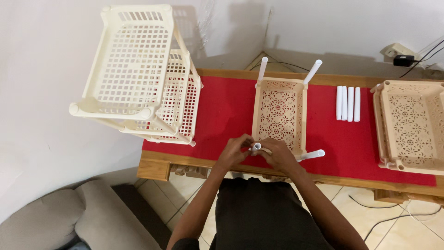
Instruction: The person assembles a multi-tier storage rack by inserting white plastic feet and vertical poles into beige trays. They stack the trays onto the poles to form a three-tier rack and place it on the table.
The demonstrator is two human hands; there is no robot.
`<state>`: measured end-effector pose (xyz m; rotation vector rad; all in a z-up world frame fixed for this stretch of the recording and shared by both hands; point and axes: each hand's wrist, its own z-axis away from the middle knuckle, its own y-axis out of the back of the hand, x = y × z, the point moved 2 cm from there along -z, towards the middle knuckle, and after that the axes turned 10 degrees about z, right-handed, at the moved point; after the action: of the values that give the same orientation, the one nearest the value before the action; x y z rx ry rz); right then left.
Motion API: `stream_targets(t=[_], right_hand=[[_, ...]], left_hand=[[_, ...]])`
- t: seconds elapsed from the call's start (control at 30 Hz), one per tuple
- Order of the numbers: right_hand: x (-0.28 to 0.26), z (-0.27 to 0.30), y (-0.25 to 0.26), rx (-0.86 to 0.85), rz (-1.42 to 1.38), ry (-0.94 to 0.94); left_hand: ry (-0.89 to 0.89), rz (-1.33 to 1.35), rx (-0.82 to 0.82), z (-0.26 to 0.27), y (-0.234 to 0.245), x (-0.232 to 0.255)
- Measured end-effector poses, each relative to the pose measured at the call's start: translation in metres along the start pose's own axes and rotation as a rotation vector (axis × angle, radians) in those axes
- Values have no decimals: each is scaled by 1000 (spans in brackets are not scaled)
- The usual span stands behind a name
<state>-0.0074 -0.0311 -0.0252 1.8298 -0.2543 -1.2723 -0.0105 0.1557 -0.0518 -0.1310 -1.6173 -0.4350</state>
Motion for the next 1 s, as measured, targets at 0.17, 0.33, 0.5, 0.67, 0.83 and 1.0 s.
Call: stream_targets(t=[0.17,0.33,0.5,0.67,0.83,1.0], right_hand=[[-8,1,10,-61,-60,-122],[-22,3,48,-19,0,-89],[-36,12,103,98,-23,-166],[-36,16,164,301,91,-195],[-13,41,213,481,123,-292],[28,82,251,583,175,-410]], left_hand=[[14,-141,-73,1,12,49],[-9,-244,81,2,37,129],[-198,-166,226,-13,27,185],[-298,-115,182,-63,-17,199],[-281,-53,99,-119,-72,197],[-293,-19,-47,-167,-139,198]])
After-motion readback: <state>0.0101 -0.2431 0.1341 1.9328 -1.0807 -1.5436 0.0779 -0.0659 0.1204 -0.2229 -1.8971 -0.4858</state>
